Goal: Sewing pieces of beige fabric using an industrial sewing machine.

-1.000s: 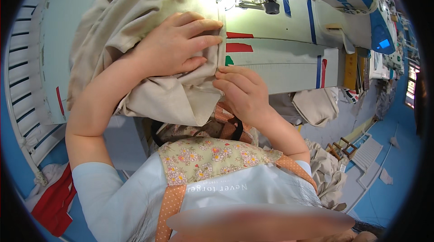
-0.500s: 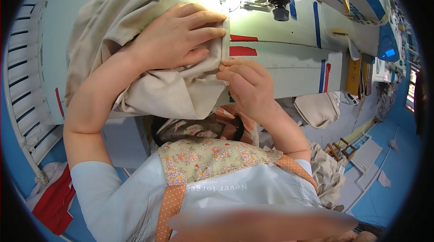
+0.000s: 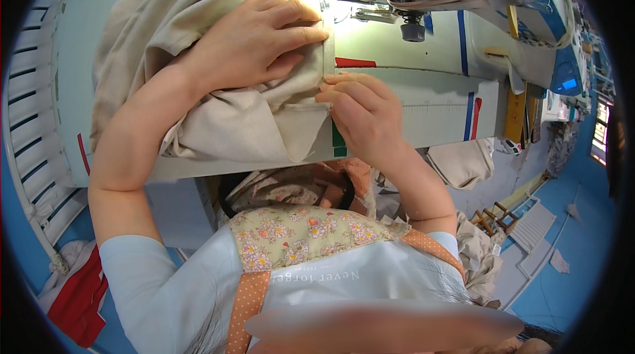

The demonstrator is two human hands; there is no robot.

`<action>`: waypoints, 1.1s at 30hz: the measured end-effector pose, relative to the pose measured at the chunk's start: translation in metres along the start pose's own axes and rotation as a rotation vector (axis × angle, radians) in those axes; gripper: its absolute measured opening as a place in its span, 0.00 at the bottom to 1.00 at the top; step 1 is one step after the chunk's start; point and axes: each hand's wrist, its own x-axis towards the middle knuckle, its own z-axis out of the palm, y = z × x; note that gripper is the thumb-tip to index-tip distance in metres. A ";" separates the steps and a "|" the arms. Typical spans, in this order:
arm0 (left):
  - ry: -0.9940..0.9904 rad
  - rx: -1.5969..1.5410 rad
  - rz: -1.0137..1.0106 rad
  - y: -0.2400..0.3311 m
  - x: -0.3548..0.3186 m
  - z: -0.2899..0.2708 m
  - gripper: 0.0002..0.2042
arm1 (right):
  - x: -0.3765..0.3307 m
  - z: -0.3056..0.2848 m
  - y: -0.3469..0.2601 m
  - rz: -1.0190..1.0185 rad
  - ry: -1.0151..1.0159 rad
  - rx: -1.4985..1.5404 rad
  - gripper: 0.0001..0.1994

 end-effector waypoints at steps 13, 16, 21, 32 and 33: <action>0.056 0.023 0.031 -0.020 0.010 -0.001 0.22 | 0.015 0.004 0.014 -0.054 -0.011 -0.107 0.09; 0.077 0.032 0.020 -0.023 0.009 0.000 0.21 | 0.014 0.002 0.013 -0.017 -0.048 -0.062 0.14; 0.062 0.039 0.000 -0.025 0.011 0.001 0.18 | 0.014 0.006 0.014 -0.038 -0.027 -0.095 0.13; 0.213 0.149 -0.429 0.068 -0.100 -0.078 0.33 | 0.013 -0.008 -0.001 0.028 -0.120 0.316 0.14; 0.193 0.117 -0.521 0.079 -0.115 -0.078 0.35 | 0.012 -0.009 -0.005 0.019 -0.085 0.327 0.13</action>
